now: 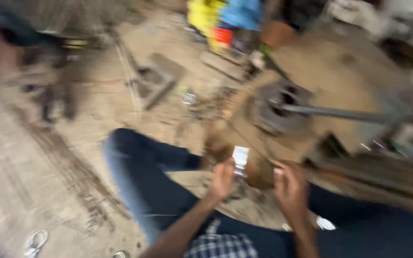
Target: The person sits on the floor and assembles metal parts by inserting a pin into a shackle and securing it with a cotter pin. They use a wrench to tighten the components and place the finished assembly on the floor.
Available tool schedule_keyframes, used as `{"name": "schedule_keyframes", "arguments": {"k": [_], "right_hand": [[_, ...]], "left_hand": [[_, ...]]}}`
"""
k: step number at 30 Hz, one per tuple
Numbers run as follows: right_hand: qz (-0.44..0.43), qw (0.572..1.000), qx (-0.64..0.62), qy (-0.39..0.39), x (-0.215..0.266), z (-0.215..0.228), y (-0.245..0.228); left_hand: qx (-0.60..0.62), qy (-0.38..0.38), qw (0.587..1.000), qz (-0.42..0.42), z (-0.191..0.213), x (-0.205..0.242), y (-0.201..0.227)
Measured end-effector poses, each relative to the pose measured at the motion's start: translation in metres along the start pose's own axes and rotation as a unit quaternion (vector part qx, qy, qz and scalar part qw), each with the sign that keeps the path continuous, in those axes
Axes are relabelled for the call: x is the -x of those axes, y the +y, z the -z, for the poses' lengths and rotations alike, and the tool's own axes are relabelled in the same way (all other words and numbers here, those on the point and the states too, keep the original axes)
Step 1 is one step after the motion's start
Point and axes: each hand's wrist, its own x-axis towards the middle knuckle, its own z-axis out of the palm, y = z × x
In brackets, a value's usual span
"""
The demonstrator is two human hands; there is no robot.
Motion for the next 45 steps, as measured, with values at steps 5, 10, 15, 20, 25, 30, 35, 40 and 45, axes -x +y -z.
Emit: {"name": "schedule_keyframes", "arguments": {"k": [5,10,15,20,25,30,35,40,45], "right_hand": [[-0.033,0.991,-0.103,-0.072,-0.007,0.009,-0.030],[0.032,0.989,-0.087,-0.118,-0.014,0.006,-0.036],[-0.018,0.977,-0.155,-0.143,-0.010,0.005,-0.038],[0.011,0.976,-0.178,-0.126,-0.011,0.003,-0.035],[-0.020,0.980,-0.160,-0.120,-0.011,-0.002,-0.035],[0.005,0.982,-0.161,-0.102,-0.010,-0.002,-0.038],[-0.039,0.981,-0.158,-0.109,-0.006,-0.007,-0.035],[0.060,0.998,0.019,-0.025,-0.011,-0.006,-0.030],[-0.009,0.992,0.123,-0.036,-0.018,-0.001,-0.023]], "left_hand": [[0.074,-0.129,0.973,0.175,0.017,-0.042,0.063],[0.065,-0.159,0.980,0.098,0.019,-0.061,0.107],[-0.033,-0.092,0.982,-0.162,0.025,-0.054,0.128],[0.003,-0.196,0.975,0.108,0.028,-0.060,0.124],[-0.033,-0.075,0.994,-0.066,0.021,-0.050,0.122],[0.003,-0.186,0.972,0.141,0.026,-0.054,0.115],[0.068,-0.147,0.982,0.102,0.021,-0.048,0.101],[0.268,-0.104,0.810,0.511,0.007,-0.051,0.088],[0.494,-0.149,0.677,0.525,0.018,-0.060,0.075]]}}
